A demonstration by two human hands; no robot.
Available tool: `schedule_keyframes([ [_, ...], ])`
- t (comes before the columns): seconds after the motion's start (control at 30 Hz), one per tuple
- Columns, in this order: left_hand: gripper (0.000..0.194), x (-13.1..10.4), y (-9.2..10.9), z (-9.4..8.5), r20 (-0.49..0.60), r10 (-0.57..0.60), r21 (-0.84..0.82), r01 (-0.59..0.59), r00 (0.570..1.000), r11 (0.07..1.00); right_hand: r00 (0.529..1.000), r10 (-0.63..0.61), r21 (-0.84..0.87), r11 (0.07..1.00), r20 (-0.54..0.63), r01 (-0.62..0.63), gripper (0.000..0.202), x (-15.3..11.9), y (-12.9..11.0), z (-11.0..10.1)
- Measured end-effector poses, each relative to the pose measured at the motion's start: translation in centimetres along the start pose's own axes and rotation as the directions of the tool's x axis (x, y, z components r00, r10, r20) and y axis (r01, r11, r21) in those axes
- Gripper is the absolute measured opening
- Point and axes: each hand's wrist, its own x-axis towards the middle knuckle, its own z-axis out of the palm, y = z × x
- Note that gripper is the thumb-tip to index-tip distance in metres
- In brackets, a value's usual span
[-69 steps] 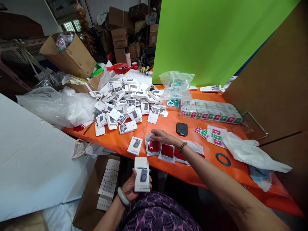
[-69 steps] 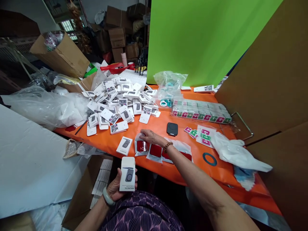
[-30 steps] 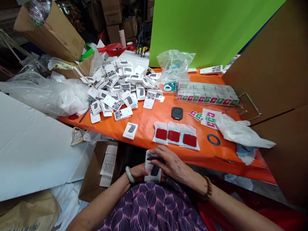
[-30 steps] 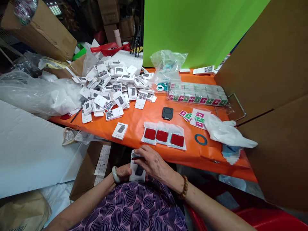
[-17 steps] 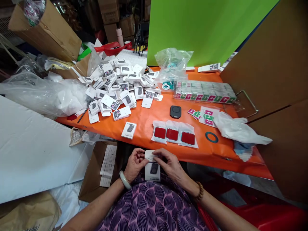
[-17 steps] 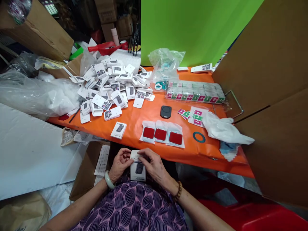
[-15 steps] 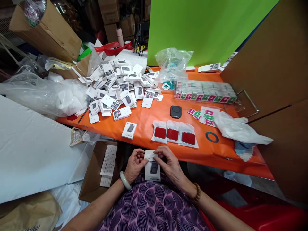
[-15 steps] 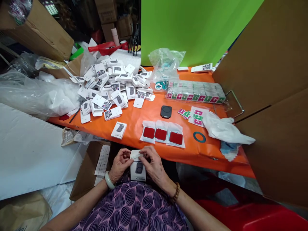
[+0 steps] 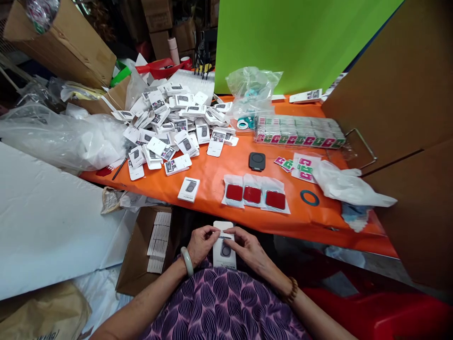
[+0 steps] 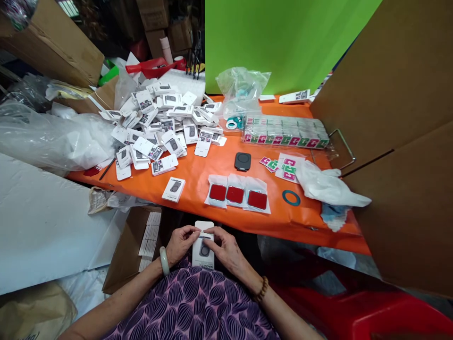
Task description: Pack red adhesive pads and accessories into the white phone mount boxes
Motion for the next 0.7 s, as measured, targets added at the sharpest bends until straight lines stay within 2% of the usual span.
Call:
schedule_keyframes([
  [0.1,0.022,-0.1,0.5,0.1,-0.031,0.021,0.023,-0.02,0.999,1.0,1.0,0.023,0.076,0.997,0.013,-0.024,0.028,-0.4,0.7,0.3],
  [0.23,0.018,-0.1,1.4,0.0,-0.05,0.139,0.024,-0.138,0.989,0.99,0.994,0.015,0.275,0.961,-0.112,0.016,0.038,-0.8,0.9,0.8],
  [0.3,0.017,0.0,1.4,0.0,-0.057,0.13,0.005,-0.13,0.99,0.991,0.99,0.045,0.365,0.931,-0.133,0.007,0.041,-0.7,1.0,1.0],
  [0.37,0.018,0.0,1.0,0.0,-0.037,0.078,-0.05,-0.08,0.996,0.996,0.991,0.093,0.402,0.914,-0.099,-0.046,0.041,-0.6,1.0,1.0],
  [0.47,0.023,0.0,0.3,0.0,0.024,0.017,-0.096,-0.015,1.0,0.995,0.986,0.164,0.387,0.912,-0.043,-0.134,0.042,-0.4,1.1,0.8],
  [0.53,0.023,0.0,0.0,0.1,0.021,0.047,-0.067,-0.046,0.999,0.997,0.982,0.181,0.344,0.927,-0.056,-0.151,0.041,-0.4,1.0,0.7],
  [0.63,0.018,0.0,0.1,0.4,-0.043,0.159,-0.025,-0.16,0.986,0.987,0.98,0.122,0.261,0.962,-0.157,-0.078,0.036,-0.2,0.7,0.9],
  [0.7,0.014,0.2,0.4,0.6,-0.1,0.178,-0.046,-0.183,0.979,0.982,0.968,0.067,0.239,0.971,-0.242,-0.007,0.034,0.1,0.4,1.2],
])
